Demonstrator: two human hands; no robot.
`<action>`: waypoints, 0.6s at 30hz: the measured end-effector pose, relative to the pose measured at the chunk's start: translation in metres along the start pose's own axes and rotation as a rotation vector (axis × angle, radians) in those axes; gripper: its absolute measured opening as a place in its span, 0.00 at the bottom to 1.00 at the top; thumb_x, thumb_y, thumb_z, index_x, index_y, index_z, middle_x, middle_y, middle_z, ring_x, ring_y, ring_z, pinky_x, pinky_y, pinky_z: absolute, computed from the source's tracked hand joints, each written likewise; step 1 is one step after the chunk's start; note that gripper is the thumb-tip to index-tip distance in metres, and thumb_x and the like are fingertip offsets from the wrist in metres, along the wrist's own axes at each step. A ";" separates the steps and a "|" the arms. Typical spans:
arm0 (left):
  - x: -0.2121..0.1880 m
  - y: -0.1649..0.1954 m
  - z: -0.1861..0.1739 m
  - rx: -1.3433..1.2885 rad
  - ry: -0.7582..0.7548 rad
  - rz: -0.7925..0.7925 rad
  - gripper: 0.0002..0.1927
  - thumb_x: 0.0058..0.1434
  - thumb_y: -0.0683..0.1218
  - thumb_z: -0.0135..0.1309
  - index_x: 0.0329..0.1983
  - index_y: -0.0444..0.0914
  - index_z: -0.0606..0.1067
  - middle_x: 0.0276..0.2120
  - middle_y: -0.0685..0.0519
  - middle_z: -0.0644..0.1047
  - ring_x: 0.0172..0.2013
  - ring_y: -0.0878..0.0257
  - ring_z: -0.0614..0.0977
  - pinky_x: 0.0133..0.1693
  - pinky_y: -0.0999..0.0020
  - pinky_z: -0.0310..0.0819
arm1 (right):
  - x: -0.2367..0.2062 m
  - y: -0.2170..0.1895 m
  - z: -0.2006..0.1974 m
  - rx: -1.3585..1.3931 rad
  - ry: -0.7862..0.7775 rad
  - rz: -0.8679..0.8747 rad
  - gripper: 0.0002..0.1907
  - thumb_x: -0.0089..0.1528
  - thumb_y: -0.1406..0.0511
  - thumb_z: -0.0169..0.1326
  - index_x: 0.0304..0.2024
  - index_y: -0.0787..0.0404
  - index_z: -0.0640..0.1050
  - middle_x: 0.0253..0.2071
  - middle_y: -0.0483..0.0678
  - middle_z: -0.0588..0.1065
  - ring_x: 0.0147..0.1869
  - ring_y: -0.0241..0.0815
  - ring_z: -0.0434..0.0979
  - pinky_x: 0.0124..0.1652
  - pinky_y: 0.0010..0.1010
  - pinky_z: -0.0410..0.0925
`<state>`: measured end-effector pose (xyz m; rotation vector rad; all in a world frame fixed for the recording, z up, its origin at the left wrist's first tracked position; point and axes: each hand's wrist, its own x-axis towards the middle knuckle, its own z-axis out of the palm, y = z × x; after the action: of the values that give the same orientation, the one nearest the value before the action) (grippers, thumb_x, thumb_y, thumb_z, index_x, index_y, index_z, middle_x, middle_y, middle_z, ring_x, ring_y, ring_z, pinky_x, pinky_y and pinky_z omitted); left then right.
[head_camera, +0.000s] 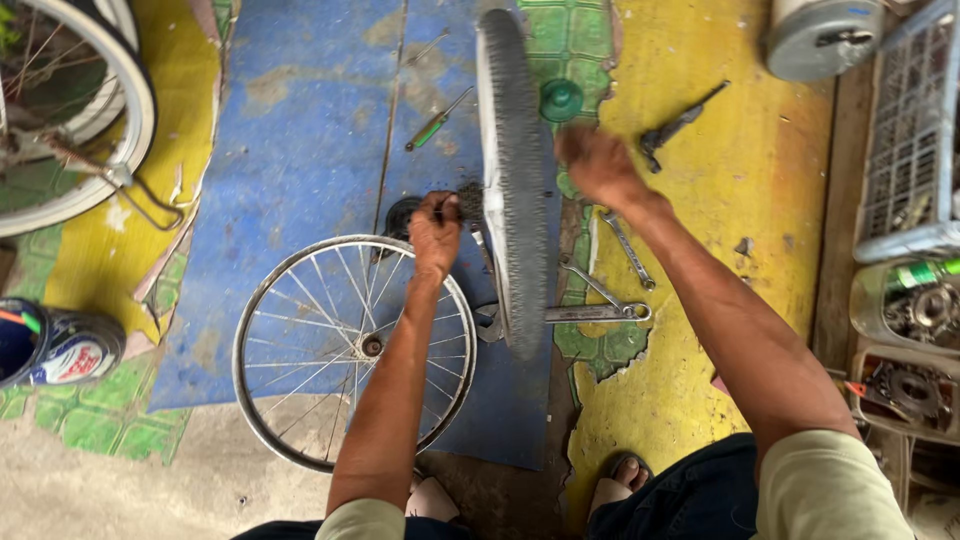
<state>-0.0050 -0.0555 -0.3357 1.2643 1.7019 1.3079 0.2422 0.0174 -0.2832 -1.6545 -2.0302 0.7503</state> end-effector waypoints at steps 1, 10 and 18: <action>0.000 0.000 -0.001 -0.003 -0.012 -0.015 0.09 0.70 0.45 0.55 0.43 0.33 0.79 0.26 0.49 0.79 0.26 0.64 0.77 0.30 0.68 0.73 | -0.006 0.007 0.007 0.003 -0.074 -0.031 0.20 0.71 0.55 0.45 0.52 0.60 0.80 0.49 0.58 0.79 0.53 0.53 0.79 0.52 0.40 0.70; 0.009 -0.005 -0.011 -0.150 -0.153 -0.014 0.09 0.71 0.43 0.53 0.44 0.31 0.78 0.29 0.53 0.79 0.28 0.67 0.79 0.33 0.71 0.78 | -0.023 0.012 0.033 0.075 -0.174 -0.148 0.10 0.69 0.64 0.48 0.43 0.63 0.78 0.36 0.57 0.78 0.40 0.53 0.77 0.44 0.43 0.70; 0.016 -0.014 -0.020 -0.244 -0.355 -0.092 0.10 0.71 0.45 0.51 0.47 0.32 0.75 0.36 0.52 0.79 0.32 0.65 0.82 0.36 0.68 0.83 | -0.016 0.022 0.036 0.063 -0.133 -0.252 0.05 0.65 0.69 0.54 0.38 0.66 0.79 0.33 0.60 0.78 0.38 0.57 0.80 0.42 0.46 0.71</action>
<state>-0.0326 -0.0483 -0.3423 1.1789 1.2951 1.1202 0.2397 0.0001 -0.3244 -1.3128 -2.2288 0.8424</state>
